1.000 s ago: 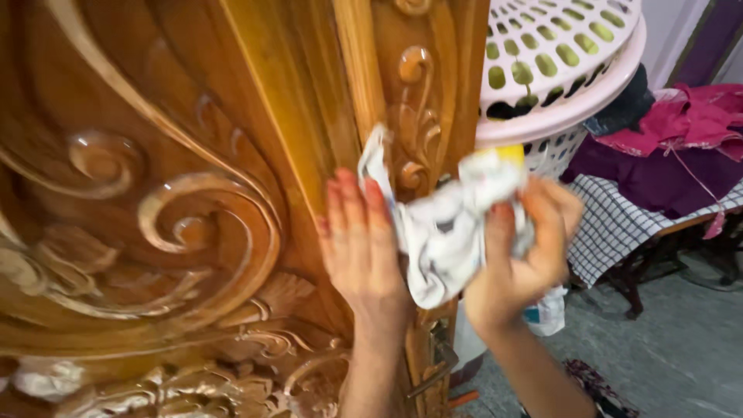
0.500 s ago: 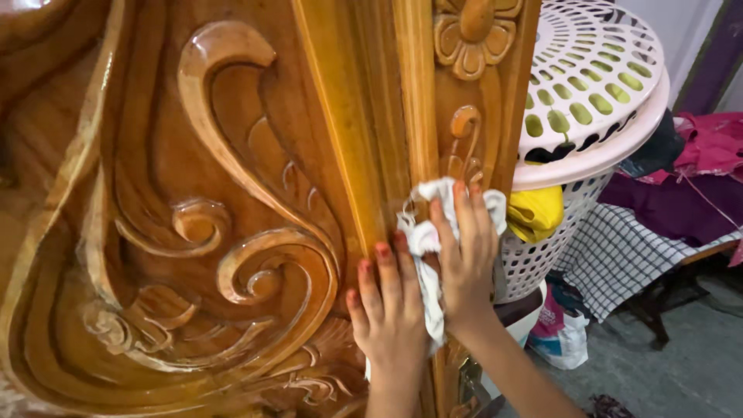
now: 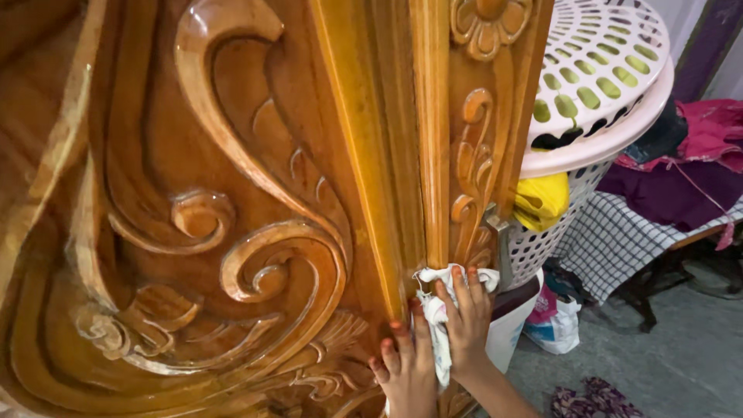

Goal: The person wipes the surface of a carved wooden wardrobe door with a white cloth. They move the cloth over the raised floral and scroll patterns, cleaning the grooves and flat areas of the wood.

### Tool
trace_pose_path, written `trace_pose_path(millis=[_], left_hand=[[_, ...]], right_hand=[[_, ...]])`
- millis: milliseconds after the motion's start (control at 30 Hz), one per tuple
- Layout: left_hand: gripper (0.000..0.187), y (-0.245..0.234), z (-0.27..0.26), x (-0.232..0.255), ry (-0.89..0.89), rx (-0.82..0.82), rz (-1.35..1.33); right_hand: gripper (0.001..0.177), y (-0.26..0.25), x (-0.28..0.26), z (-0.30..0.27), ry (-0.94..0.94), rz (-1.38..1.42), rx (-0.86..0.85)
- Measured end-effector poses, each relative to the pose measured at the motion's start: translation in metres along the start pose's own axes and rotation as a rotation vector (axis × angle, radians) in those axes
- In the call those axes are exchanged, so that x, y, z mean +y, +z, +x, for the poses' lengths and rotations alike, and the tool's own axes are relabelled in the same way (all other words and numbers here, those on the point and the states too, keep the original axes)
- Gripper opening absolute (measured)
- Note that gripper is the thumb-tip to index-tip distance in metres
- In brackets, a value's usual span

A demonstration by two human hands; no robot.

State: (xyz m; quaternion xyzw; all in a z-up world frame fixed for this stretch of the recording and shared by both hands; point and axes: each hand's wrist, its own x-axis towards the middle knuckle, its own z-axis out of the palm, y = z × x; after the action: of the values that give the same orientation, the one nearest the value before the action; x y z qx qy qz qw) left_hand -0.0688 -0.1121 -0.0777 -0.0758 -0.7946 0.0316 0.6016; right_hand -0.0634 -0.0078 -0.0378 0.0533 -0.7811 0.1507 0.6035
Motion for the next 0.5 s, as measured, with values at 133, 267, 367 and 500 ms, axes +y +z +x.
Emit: trace_pose_path(millis=[133, 267, 367, 500], left_hand=[[0.043, -0.021, 0.02, -0.007, -0.035, 0.019, -0.066], [0.032, -0.046, 0.072, -0.025, -0.115, 0.227, -0.135], [0.017, -0.058, 0.111, -0.039, -0.221, 0.469, -0.229], [0.011, -0.081, 0.122, -0.055, -0.291, 0.465, -0.346]], right_hand=[[0.043, -0.007, -0.008, 0.023, -0.05, 0.095, 0.061], [0.044, -0.02, -0.018, 0.096, -0.178, 0.162, 0.145], [0.042, -0.027, -0.031, 0.166, -0.191, 0.225, 0.223], [0.052, -0.042, -0.054, 0.238, -0.269, 0.32, 0.214]])
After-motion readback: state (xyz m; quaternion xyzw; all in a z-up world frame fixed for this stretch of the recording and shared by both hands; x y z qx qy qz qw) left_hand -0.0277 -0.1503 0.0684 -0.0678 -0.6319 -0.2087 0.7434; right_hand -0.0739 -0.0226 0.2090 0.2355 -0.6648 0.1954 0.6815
